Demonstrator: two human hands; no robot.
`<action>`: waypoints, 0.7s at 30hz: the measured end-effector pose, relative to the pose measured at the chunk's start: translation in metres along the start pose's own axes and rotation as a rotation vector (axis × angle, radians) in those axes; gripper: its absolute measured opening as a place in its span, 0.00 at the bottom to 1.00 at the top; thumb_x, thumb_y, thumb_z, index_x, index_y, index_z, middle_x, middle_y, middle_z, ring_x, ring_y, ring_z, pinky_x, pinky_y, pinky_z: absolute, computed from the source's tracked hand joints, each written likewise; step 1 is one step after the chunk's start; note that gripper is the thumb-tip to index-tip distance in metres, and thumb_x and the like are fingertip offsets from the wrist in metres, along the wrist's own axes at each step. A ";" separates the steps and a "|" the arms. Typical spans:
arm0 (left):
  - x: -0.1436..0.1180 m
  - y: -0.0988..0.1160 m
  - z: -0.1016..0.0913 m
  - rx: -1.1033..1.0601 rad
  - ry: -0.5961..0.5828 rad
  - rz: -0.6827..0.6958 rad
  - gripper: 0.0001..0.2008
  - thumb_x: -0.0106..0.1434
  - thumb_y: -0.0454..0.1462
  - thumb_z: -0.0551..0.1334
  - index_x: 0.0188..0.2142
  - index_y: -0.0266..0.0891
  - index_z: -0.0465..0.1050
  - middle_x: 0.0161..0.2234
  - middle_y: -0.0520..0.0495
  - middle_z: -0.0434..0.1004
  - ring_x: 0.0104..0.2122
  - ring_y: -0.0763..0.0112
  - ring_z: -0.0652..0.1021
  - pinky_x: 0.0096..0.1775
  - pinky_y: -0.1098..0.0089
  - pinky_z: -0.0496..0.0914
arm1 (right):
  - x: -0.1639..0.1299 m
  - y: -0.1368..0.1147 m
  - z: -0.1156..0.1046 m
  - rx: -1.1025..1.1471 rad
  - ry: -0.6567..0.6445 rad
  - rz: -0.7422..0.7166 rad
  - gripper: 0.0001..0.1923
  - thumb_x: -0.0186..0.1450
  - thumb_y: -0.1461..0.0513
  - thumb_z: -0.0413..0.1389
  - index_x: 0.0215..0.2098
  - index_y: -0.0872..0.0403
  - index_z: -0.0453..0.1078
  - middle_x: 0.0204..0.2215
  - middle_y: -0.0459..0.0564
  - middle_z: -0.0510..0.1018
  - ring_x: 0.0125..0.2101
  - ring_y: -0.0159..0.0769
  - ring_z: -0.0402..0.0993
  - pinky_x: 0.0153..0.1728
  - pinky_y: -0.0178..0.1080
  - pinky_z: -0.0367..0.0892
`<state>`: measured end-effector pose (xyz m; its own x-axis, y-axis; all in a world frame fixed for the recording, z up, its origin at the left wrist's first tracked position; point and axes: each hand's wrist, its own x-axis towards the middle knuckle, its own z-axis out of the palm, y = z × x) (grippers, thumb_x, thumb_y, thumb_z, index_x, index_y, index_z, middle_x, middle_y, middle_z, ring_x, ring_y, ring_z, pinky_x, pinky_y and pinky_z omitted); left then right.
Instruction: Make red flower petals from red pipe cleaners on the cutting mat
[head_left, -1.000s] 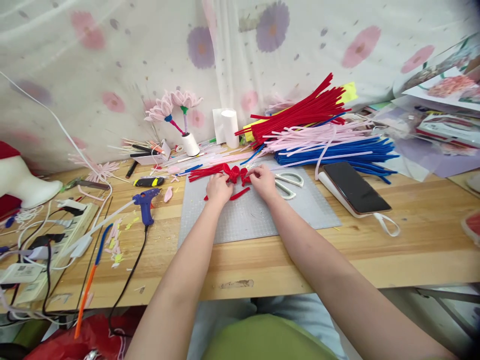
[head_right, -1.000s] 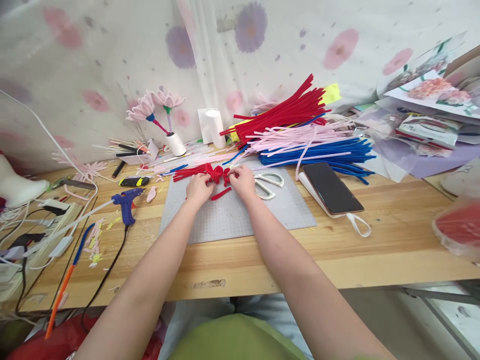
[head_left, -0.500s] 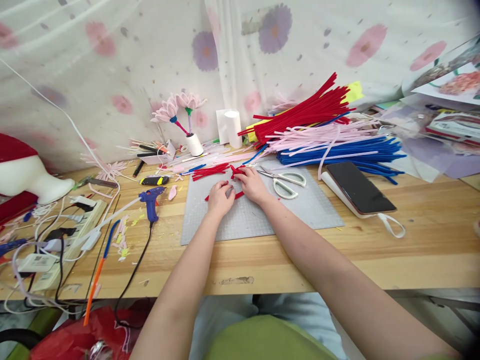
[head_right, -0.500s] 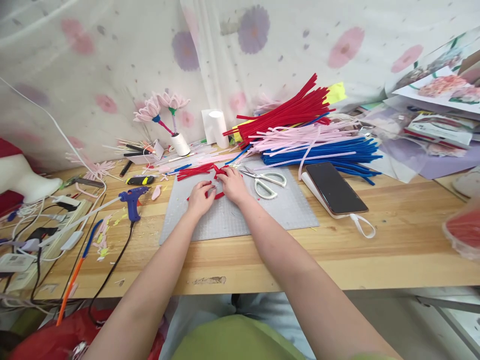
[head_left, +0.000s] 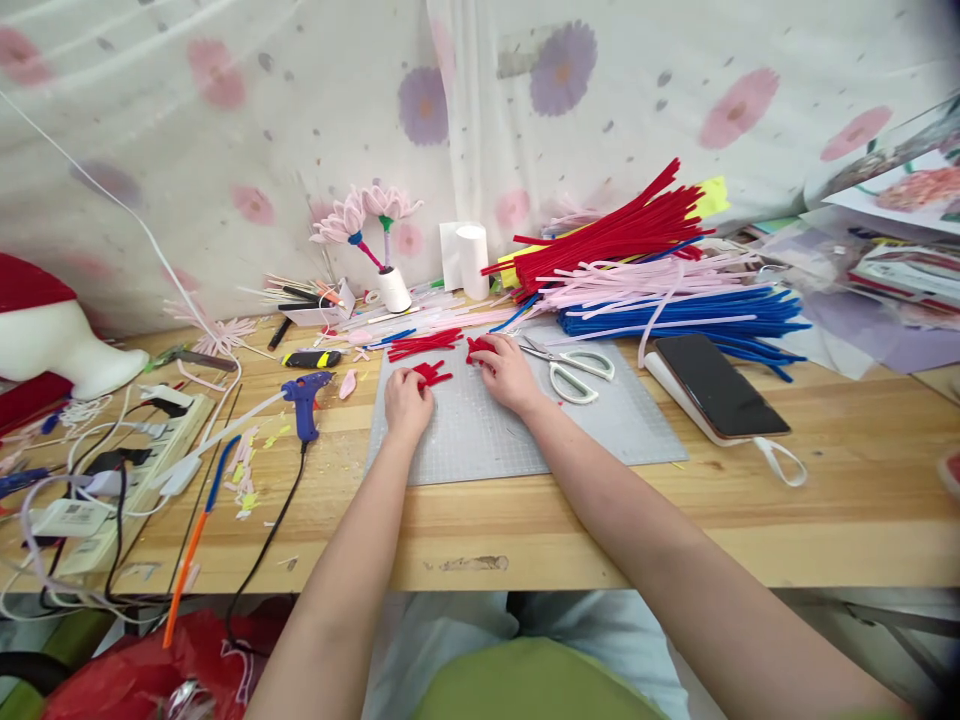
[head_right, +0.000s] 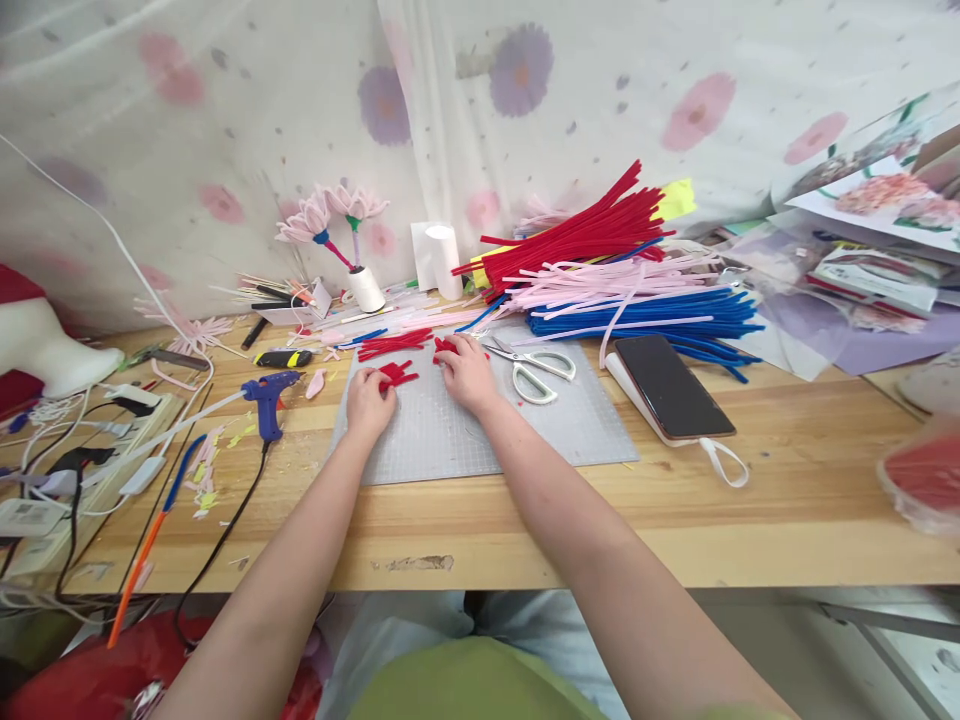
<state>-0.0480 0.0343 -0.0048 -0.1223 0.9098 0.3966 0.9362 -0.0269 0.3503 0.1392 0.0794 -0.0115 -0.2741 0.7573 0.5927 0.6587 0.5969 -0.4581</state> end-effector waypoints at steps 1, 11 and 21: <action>0.001 -0.002 0.000 0.000 0.052 -0.017 0.10 0.52 0.32 0.57 0.35 0.39 0.69 0.42 0.42 0.66 0.45 0.62 0.68 0.49 0.62 0.62 | 0.000 -0.001 0.000 0.007 0.013 -0.013 0.15 0.58 0.68 0.48 0.39 0.52 0.73 0.47 0.52 0.69 0.50 0.41 0.58 0.52 0.47 0.55; 0.001 -0.005 0.002 -0.168 0.281 -0.092 0.08 0.60 0.39 0.52 0.31 0.40 0.68 0.39 0.42 0.68 0.43 0.66 0.69 0.48 0.65 0.61 | -0.001 -0.012 -0.007 0.048 0.139 0.054 0.14 0.63 0.58 0.47 0.32 0.52 0.73 0.34 0.49 0.77 0.37 0.36 0.67 0.42 0.41 0.61; -0.001 -0.006 -0.001 -0.272 0.336 -0.088 0.03 0.59 0.37 0.54 0.32 0.40 0.64 0.34 0.44 0.69 0.41 0.66 0.68 0.46 0.65 0.63 | 0.051 0.025 -0.044 -0.099 0.223 0.125 0.08 0.59 0.59 0.52 0.27 0.54 0.70 0.30 0.52 0.73 0.35 0.38 0.66 0.39 0.40 0.61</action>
<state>-0.0534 0.0334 -0.0065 -0.3400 0.7293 0.5937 0.8024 -0.1043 0.5876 0.1721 0.1209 0.0361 -0.0326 0.7395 0.6724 0.7461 0.4656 -0.4759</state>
